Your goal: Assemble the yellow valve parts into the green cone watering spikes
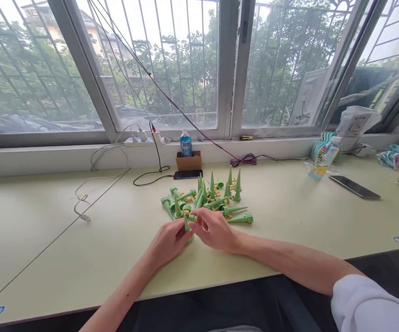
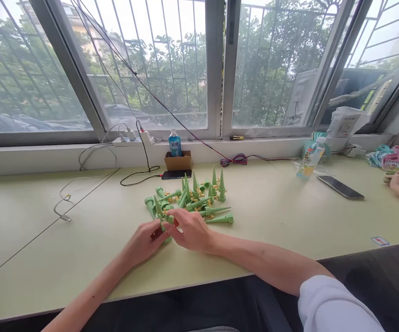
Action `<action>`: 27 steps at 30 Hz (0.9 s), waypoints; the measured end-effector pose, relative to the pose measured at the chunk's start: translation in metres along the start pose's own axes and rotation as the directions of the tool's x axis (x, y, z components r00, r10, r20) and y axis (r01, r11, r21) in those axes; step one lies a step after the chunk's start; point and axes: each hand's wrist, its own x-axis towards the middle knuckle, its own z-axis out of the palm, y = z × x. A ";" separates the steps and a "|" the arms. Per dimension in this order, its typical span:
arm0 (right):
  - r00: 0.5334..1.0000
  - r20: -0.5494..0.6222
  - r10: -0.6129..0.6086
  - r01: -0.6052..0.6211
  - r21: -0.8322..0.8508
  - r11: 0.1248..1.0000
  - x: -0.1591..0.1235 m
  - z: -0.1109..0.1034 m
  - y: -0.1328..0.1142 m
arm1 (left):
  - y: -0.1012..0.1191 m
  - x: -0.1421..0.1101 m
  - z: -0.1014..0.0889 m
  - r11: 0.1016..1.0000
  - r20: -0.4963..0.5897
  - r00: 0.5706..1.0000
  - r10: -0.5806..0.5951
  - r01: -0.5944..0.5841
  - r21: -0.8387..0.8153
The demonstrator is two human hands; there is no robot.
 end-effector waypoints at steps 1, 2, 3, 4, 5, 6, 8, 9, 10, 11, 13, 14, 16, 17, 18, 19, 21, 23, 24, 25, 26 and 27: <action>1.000 0.006 0.009 -0.009 0.001 1.000 0.000 0.000 0.000 | 0.000 0.000 0.000 1.000 0.011 1.000 0.013 -0.013 0.005; 1.000 0.014 0.015 -0.015 0.003 1.000 0.000 0.000 0.001 | 0.001 0.000 -0.001 1.000 0.021 0.999 0.029 -0.029 0.008; 1.000 0.025 0.014 -0.014 0.007 1.000 0.000 0.000 0.001 | 0.001 -0.001 -0.001 0.999 0.027 0.998 0.051 -0.051 0.012; 0.999 0.036 0.009 -0.010 0.012 1.000 0.000 0.001 0.001 | 0.003 -0.001 -0.002 0.997 0.033 0.996 0.078 -0.078 0.015; 0.999 0.043 0.002 -0.003 0.016 1.000 0.000 0.001 0.001 | 0.004 -0.001 -0.002 0.994 0.040 0.993 0.108 -0.108 0.017; 0.999 0.045 -0.010 0.009 0.020 1.000 0.000 0.002 0.001 | 0.006 -0.001 -0.003 0.990 0.046 0.989 0.139 -0.140 0.017; 0.998 0.042 -0.042 0.041 0.016 0.999 -0.001 0.003 0.000 | 0.009 -0.001 -0.005 0.982 0.056 0.981 0.186 -0.187 0.017; 0.997 0.040 -0.060 0.060 0.008 0.998 -0.001 0.004 0.000 | 0.010 0.000 -0.005 0.979 0.062 0.978 0.201 -0.203 0.017; 0.996 0.037 -0.080 0.080 -0.003 0.997 -0.002 0.005 0.000 | 0.011 -0.001 -0.006 0.976 0.065 0.975 0.213 -0.215 0.022; 0.994 0.029 -0.101 0.102 -0.017 0.995 -0.001 0.004 0.000 | 0.012 -0.001 -0.006 0.974 0.058 0.974 0.221 -0.223 0.037; 0.988 -0.003 -0.152 0.152 -0.053 0.987 0.002 -0.002 0.002 | 0.014 -0.002 -0.007 0.969 0.017 0.973 0.230 -0.231 0.087; 0.981 -0.038 -0.189 0.186 -0.083 0.979 0.006 -0.008 0.003 | 0.015 -0.002 -0.007 0.966 -0.016 0.972 0.233 -0.230 0.116; 0.951 -0.123 -0.284 0.264 -0.156 0.952 0.016 -0.028 0.009 | 0.016 -0.003 -0.006 0.961 -0.086 0.967 0.242 -0.226 0.162; 0.935 -0.199 -0.294 0.257 -0.191 0.947 0.023 -0.040 0.012 | 0.016 -0.004 -0.006 0.958 -0.110 0.962 0.250 -0.229 0.175; 0.921 -0.282 -0.270 0.213 -0.215 0.953 0.029 -0.054 0.015 | 0.017 -0.004 -0.005 0.954 -0.122 0.957 0.263 -0.238 0.184; 0.902 -0.382 -0.200 0.115 -0.232 0.966 0.035 -0.068 0.019 | 0.018 -0.003 -0.004 0.949 -0.127 0.953 0.275 -0.249 0.192; 0.849 -0.526 -0.043 -0.074 -0.199 0.977 0.043 -0.092 0.028 | 0.019 -0.002 -0.002 0.940 -0.108 0.949 0.298 -0.272 0.206; 0.859 -0.505 0.090 -0.197 -0.163 0.967 0.041 -0.108 0.039 | 0.019 -0.001 -0.001 0.933 -0.084 0.948 0.308 -0.284 0.220; 0.875 -0.469 0.119 -0.226 -0.181 0.957 0.037 -0.112 0.045 | 0.019 0.000 0.000 0.932 -0.075 0.948 0.308 -0.285 0.226; 0.894 -0.426 0.136 -0.243 -0.209 0.947 0.032 -0.114 0.052 | 0.019 0.000 0.000 0.931 -0.069 0.949 0.307 -0.285 0.229; 0.909 -0.391 0.144 -0.249 -0.235 0.939 0.025 -0.115 0.059 | 0.019 0.000 0.001 0.931 -0.064 0.950 0.306 -0.284 0.231; 0.924 -0.347 0.159 -0.256 -0.254 0.933 0.019 -0.115 0.066 | 0.019 0.000 0.001 0.931 -0.060 0.951 0.303 -0.282 0.232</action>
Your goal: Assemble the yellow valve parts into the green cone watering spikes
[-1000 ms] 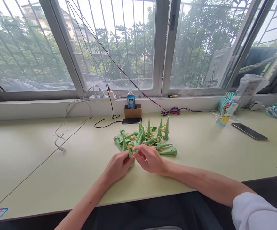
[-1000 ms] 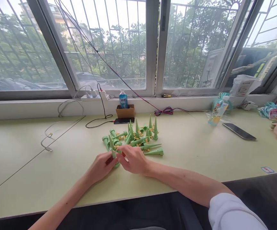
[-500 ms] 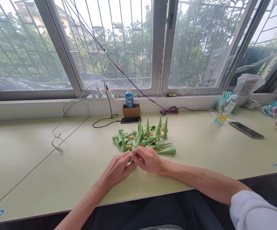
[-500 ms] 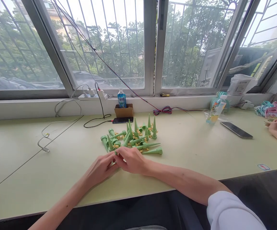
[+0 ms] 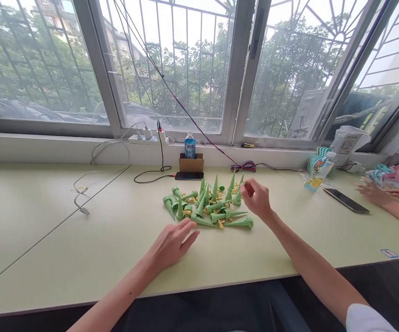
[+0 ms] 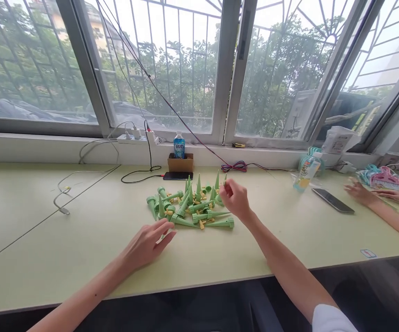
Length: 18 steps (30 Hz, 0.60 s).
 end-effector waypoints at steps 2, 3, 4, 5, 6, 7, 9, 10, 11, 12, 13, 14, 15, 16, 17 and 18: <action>0.995 0.090 0.033 -0.031 -0.028 0.999 -0.008 0.002 0.013 | 0.000 0.000 0.000 1.000 0.003 1.000 0.000 0.000 -0.002; 0.990 0.129 0.051 -0.046 -0.042 0.998 -0.010 0.003 0.017 | 0.000 0.000 0.000 1.000 0.002 1.000 0.001 -0.001 -0.004; 0.986 0.154 0.060 -0.052 -0.057 0.997 -0.011 0.003 0.021 | 0.000 0.001 0.000 1.000 0.000 1.000 0.002 -0.002 -0.007; 0.982 0.177 0.067 -0.057 -0.058 0.997 -0.012 0.003 0.023 | 0.000 0.001 -0.001 1.000 -0.001 1.000 0.003 -0.003 -0.011; 0.977 0.200 0.078 -0.070 -0.048 0.996 -0.012 0.003 0.024 | 0.000 0.001 -0.001 1.000 -0.002 1.000 0.004 -0.004 -0.016; 0.972 0.221 0.083 -0.076 -0.039 0.996 -0.011 0.002 0.025 | 0.001 0.002 -0.001 1.000 -0.002 1.000 0.004 -0.004 -0.021; 0.957 0.279 0.084 -0.080 -0.027 0.996 -0.011 0.001 0.026 | 0.001 0.002 0.000 1.000 0.001 1.000 0.006 -0.006 -0.029; 0.946 0.313 0.080 -0.074 -0.032 0.997 -0.011 0.001 0.026 | 0.001 0.002 0.000 0.999 0.003 1.000 0.007 -0.007 -0.032; 0.935 0.347 0.077 -0.067 -0.042 0.997 -0.011 0.001 0.027 | 0.001 0.002 0.000 0.999 0.003 1.000 0.007 -0.007 -0.035; 0.923 0.376 0.077 -0.062 -0.054 0.997 -0.011 0.000 0.027 | 0.000 0.002 0.000 0.999 0.003 1.000 0.007 -0.007 -0.035; 0.914 0.397 0.082 -0.060 -0.067 0.996 -0.012 0.000 0.028 | 0.000 0.001 0.001 0.999 0.004 1.000 0.005 -0.005 -0.035; 0.910 0.404 0.090 -0.063 -0.079 0.995 -0.012 0.000 0.028 | 0.000 0.001 0.001 0.999 0.005 1.000 0.004 -0.003 -0.035; 0.910 0.402 0.100 -0.070 -0.089 0.994 -0.012 -0.001 0.029 | 0.000 0.001 0.001 0.999 0.005 1.000 0.003 -0.002 -0.034; 0.912 0.395 0.111 -0.079 -0.098 0.992 -0.012 -0.001 0.029 | 0.000 0.001 0.001 0.999 0.005 1.000 0.005 -0.005 -0.033; 0.914 0.386 0.121 -0.086 -0.109 0.990 -0.012 -0.002 0.029 | 0.000 0.002 0.001 0.999 0.005 1.000 0.008 -0.008 -0.032; 0.917 0.378 0.130 -0.090 -0.121 0.989 -0.012 -0.002 0.030 | 0.000 0.002 0.001 0.999 0.004 1.000 0.012 -0.012 -0.032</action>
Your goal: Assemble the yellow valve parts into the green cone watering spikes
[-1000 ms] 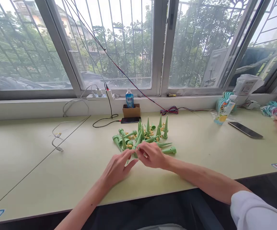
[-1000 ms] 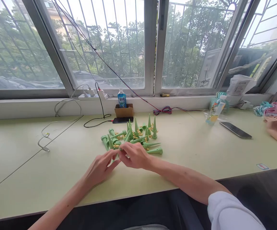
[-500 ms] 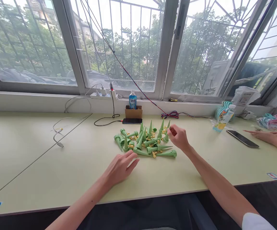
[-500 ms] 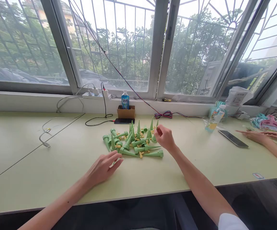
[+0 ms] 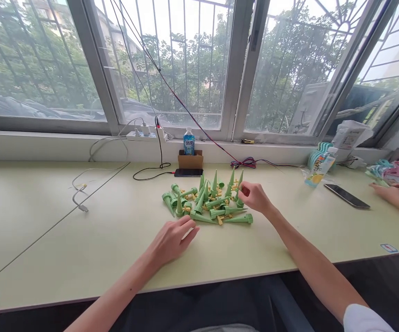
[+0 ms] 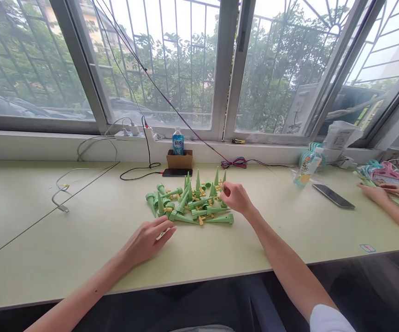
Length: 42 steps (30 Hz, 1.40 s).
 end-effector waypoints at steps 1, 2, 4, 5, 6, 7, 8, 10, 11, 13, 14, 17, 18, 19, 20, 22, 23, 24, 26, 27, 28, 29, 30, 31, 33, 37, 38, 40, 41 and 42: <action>1.000 -0.006 0.007 -0.008 -0.011 1.000 0.000 0.000 0.000 | 0.000 0.000 0.000 1.000 -0.002 1.000 0.002 -0.002 0.000; 1.000 -0.009 0.014 -0.014 -0.022 1.000 0.000 -0.001 0.001 | 0.000 0.000 -0.001 1.000 -0.005 1.000 0.002 -0.002 -0.001; 1.000 -0.014 0.023 -0.024 -0.040 0.999 0.001 -0.001 0.002 | 0.001 0.001 -0.001 1.000 -0.007 1.000 -0.002 0.002 -0.005; 0.999 -0.019 0.028 -0.029 -0.043 0.999 0.001 -0.002 0.002 | 0.001 0.001 -0.002 1.000 -0.006 1.000 -0.005 0.005 -0.008; 0.999 -0.026 0.032 -0.034 -0.040 0.999 0.001 -0.002 0.002 | 0.001 0.001 -0.002 1.000 -0.004 1.000 -0.007 0.007 -0.013; 0.998 -0.042 0.038 -0.039 -0.032 0.999 0.002 -0.002 0.002 | 0.001 0.001 -0.002 1.000 -0.003 1.000 -0.009 0.009 -0.017; 0.996 -0.072 0.044 -0.046 -0.021 0.999 0.002 -0.003 0.001 | 0.001 0.001 -0.003 1.000 -0.002 1.000 -0.010 0.010 -0.021; 0.983 -0.174 0.057 -0.056 0.010 0.998 0.001 -0.005 -0.004 | 0.001 0.002 -0.003 1.000 -0.004 1.000 -0.014 0.014 -0.025; 0.968 -0.243 0.063 -0.058 0.025 0.998 0.001 -0.006 -0.007 | 0.001 0.002 -0.003 0.999 -0.005 1.000 -0.016 0.016 -0.027; 0.931 -0.359 0.066 -0.050 0.055 0.997 -0.001 -0.008 -0.014 | 0.001 0.001 -0.002 0.999 -0.005 1.000 -0.024 0.024 -0.032; 0.920 -0.386 0.064 -0.045 0.057 0.997 -0.002 -0.009 -0.018 | 0.001 0.001 -0.002 0.999 -0.003 1.000 -0.029 0.029 -0.035; 0.963 -0.271 -0.017 0.042 0.087 0.995 -0.007 -0.009 -0.032 | 0.001 0.001 -0.001 0.999 -0.002 0.999 -0.035 0.035 -0.030; 0.985 -0.161 -0.063 0.080 0.101 0.992 -0.009 -0.009 -0.036 | 0.001 0.000 -0.001 0.999 -0.004 0.999 -0.032 0.032 -0.025; 0.993 -0.027 -0.111 0.114 0.107 0.988 -0.011 -0.008 -0.040 | 0.001 0.000 -0.001 0.999 -0.005 1.000 -0.029 0.029 -0.019; 0.983 0.107 -0.151 0.141 0.092 0.986 -0.013 -0.007 -0.043 | 0.001 0.000 -0.001 1.000 -0.008 1.000 -0.024 0.024 -0.012; 0.941 0.287 -0.177 0.173 0.038 0.984 -0.016 -0.007 -0.048 | 0.001 0.000 -0.001 1.000 -0.012 1.000 -0.019 0.019 -0.001; 0.922 0.344 -0.180 0.185 0.019 0.983 -0.017 -0.008 -0.049 | 0.001 0.000 -0.001 1.000 -0.015 1.000 -0.019 0.019 0.002; 0.910 0.374 -0.176 0.190 0.001 0.982 -0.017 -0.008 -0.049 | 0.002 0.000 -0.001 1.000 -0.017 1.000 -0.019 0.019 0.001; 0.900 0.405 -0.160 0.187 -0.027 0.982 -0.017 -0.010 -0.047 | 0.002 0.000 -0.002 1.000 -0.018 1.000 -0.020 0.020 -0.012; 0.898 0.416 -0.145 0.180 -0.045 0.983 -0.017 -0.011 -0.045 | 0.002 0.001 -0.002 1.000 -0.017 1.000 -0.020 0.020 -0.021; 0.893 0.432 -0.128 0.173 -0.065 0.983 -0.017 -0.012 -0.043 | 0.003 0.001 -0.002 0.999 -0.016 1.000 -0.019 0.019 -0.028; 0.885 0.451 -0.114 0.169 -0.085 0.982 -0.017 -0.012 -0.042 | 0.003 0.001 -0.003 0.999 -0.016 1.000 -0.019 0.018 -0.032; 0.877 0.470 -0.101 0.168 -0.102 0.981 -0.017 -0.012 -0.040 | 0.003 0.002 -0.003 0.999 -0.016 1.000 -0.018 0.017 -0.031; 0.870 0.484 -0.093 0.168 -0.114 0.979 -0.016 -0.012 -0.039 | 0.003 0.002 -0.003 0.999 -0.017 1.000 -0.016 0.016 -0.028; 0.864 0.494 -0.096 0.174 -0.114 0.978 -0.017 -0.011 -0.039 | 0.003 0.002 -0.003 1.000 -0.018 1.000 -0.011 0.011 -0.017; 0.855 0.505 -0.118 0.191 -0.095 0.977 -0.018 -0.008 -0.042 | 0.001 0.001 -0.001 1.000 -0.016 1.000 -0.009 0.008 -0.002; 0.850 0.515 -0.114 0.193 -0.101 0.976 -0.019 -0.008 -0.043 | 0.001 0.000 -0.001 1.000 -0.014 1.000 -0.010 0.010 0.001; 0.835 0.542 -0.096 0.193 -0.126 0.973 -0.020 -0.008 -0.045 | 0.001 0.000 0.000 1.000 -0.012 1.000 -0.009 0.010 0.007; 0.827 0.556 -0.084 0.193 -0.140 0.971 -0.020 -0.008 -0.045 | 0.001 0.000 0.000 1.000 -0.013 1.000 -0.009 0.009 0.010; 0.820 0.568 -0.074 0.194 -0.154 0.969 -0.020 -0.008 -0.046 | 0.001 0.000 0.000 1.000 -0.013 1.000 -0.009 0.009 0.013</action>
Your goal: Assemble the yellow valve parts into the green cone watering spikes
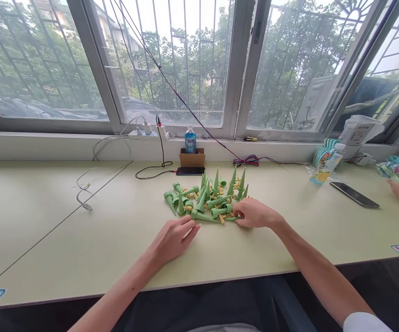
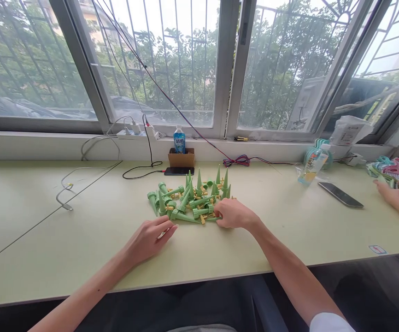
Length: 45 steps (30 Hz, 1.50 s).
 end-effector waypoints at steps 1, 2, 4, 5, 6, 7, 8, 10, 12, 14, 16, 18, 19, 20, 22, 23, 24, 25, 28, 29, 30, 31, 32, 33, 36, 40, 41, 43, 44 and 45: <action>1.000 0.012 0.004 -0.004 -0.011 1.000 0.000 0.000 -0.001 | 0.000 0.000 0.000 1.000 0.000 1.000 0.000 0.000 0.001; 1.000 0.019 0.004 -0.004 -0.018 1.000 0.000 0.000 -0.001 | 0.000 0.000 0.000 1.000 0.000 1.000 0.000 0.000 0.001; 1.000 0.015 -0.002 0.003 -0.015 1.000 -0.001 -0.002 -0.001 | 0.000 0.000 0.000 1.000 0.001 1.000 -0.001 0.001 -0.002; 1.000 0.008 -0.011 0.011 -0.002 1.000 -0.001 -0.003 -0.001 | 0.000 0.000 0.000 1.000 0.001 1.000 0.000 0.000 -0.005; 1.000 -0.002 -0.024 0.024 0.020 1.000 -0.001 -0.005 0.000 | 0.000 0.000 0.000 1.000 0.001 1.000 -0.001 0.001 -0.009; 0.999 -0.020 -0.040 0.041 0.053 0.998 -0.002 -0.006 -0.001 | 0.000 0.000 0.000 1.000 0.002 1.000 -0.003 0.003 -0.013; 0.997 -0.045 -0.058 0.062 0.095 0.994 -0.002 -0.008 -0.001 | 0.000 0.000 0.000 1.000 0.003 1.000 -0.007 0.007 -0.017; 0.988 -0.130 -0.088 0.112 0.193 0.975 -0.002 -0.007 -0.006 | 0.000 0.000 0.001 0.999 0.009 1.000 -0.019 0.020 -0.027; 0.962 -0.259 -0.084 0.163 0.299 0.940 0.000 -0.002 -0.014 | 0.000 0.000 0.001 0.999 0.023 0.999 -0.033 0.034 -0.040; 0.905 -0.424 -0.038 0.229 0.410 0.883 0.003 0.009 -0.027 | -0.001 0.000 0.000 0.997 0.043 0.998 -0.051 0.053 -0.054; 0.847 -0.530 -0.034 0.322 0.462 0.827 0.008 0.024 -0.041 | -0.001 0.000 0.000 0.995 0.058 0.996 -0.073 0.077 -0.064; 0.814 -0.575 -0.087 0.403 0.451 0.797 0.013 0.040 -0.054 | -0.001 0.000 -0.001 0.993 0.059 0.994 -0.087 0.091 -0.070; 0.803 -0.584 -0.120 0.434 0.435 0.789 0.015 0.046 -0.058 | 0.000 -0.001 -0.001 0.993 0.061 0.994 -0.087 0.091 -0.073; 0.791 -0.594 -0.145 0.453 0.409 0.792 0.016 0.052 -0.062 | 0.000 -0.001 -0.001 0.993 0.062 0.995 -0.081 0.086 -0.078; 0.772 -0.610 -0.179 0.481 0.377 0.791 0.018 0.060 -0.067 | 0.001 -0.001 -0.002 0.994 0.063 0.996 -0.062 0.067 -0.087; 0.767 -0.610 -0.201 0.498 0.367 0.786 0.019 0.063 -0.068 | 0.002 -0.001 -0.001 0.994 0.064 0.997 -0.054 0.059 -0.089; 0.764 -0.607 -0.221 0.512 0.361 0.779 0.019 0.064 -0.069 | 0.002 -0.001 -0.001 0.995 0.065 0.997 -0.050 0.055 -0.088; 0.763 -0.599 -0.243 0.527 0.359 0.770 0.019 0.063 -0.069 | 0.002 -0.001 -0.001 0.995 0.068 0.996 -0.050 0.056 -0.084; 0.766 -0.572 -0.292 0.555 0.361 0.750 0.019 0.055 -0.065 | 0.001 -0.002 0.001 0.995 0.081 0.994 -0.069 0.075 -0.064; 0.759 -0.585 -0.286 0.554 0.348 0.757 0.020 0.050 -0.062 | 0.001 -0.002 0.002 0.995 0.082 0.994 -0.078 0.083 -0.058; 0.752 -0.608 -0.254 0.529 0.327 0.783 0.020 0.045 -0.057 | 0.001 -0.002 0.002 0.994 0.082 0.993 -0.085 0.090 -0.054; 0.764 -0.609 -0.214 0.484 0.321 0.814 0.019 0.039 -0.051 | 0.000 -0.002 0.003 0.994 0.081 0.992 -0.093 0.098 -0.051; 0.788 -0.587 -0.185 0.432 0.314 0.846 0.019 0.033 -0.044 | 0.000 -0.001 0.003 0.993 0.082 0.992 -0.099 0.104 -0.051; 0.820 -0.550 -0.159 0.374 0.305 0.876 0.017 0.027 -0.036 | 0.000 -0.001 0.003 0.993 0.084 0.991 -0.104 0.109 -0.051; 0.928 -0.358 -0.104 0.187 0.205 0.961 0.012 0.014 -0.012 | 0.000 -0.001 0.003 0.993 0.084 0.991 -0.108 0.113 -0.047; 0.982 -0.187 -0.023 0.037 0.068 0.997 0.006 0.005 0.004 | 0.002 -0.001 0.003 0.994 0.073 0.993 -0.097 0.100 -0.040; 0.986 -0.167 -0.010 0.017 0.042 0.999 0.006 0.004 0.004 | 0.002 -0.001 0.003 0.994 0.072 0.993 -0.096 0.099 -0.040; 0.991 -0.130 0.021 -0.023 -0.011 1.000 0.007 0.003 0.003 | 0.002 -0.001 0.002 0.994 0.068 0.993 -0.097 0.100 -0.038; 0.993 -0.108 0.041 -0.046 -0.038 0.998 0.008 0.003 0.001 | 0.003 -0.001 0.002 0.994 0.065 0.993 -0.098 0.100 -0.037; 0.994 -0.085 0.064 -0.070 -0.066 0.995 0.008 0.003 0.000 | 0.003 -0.001 0.002 0.994 0.062 0.993 -0.097 0.100 -0.038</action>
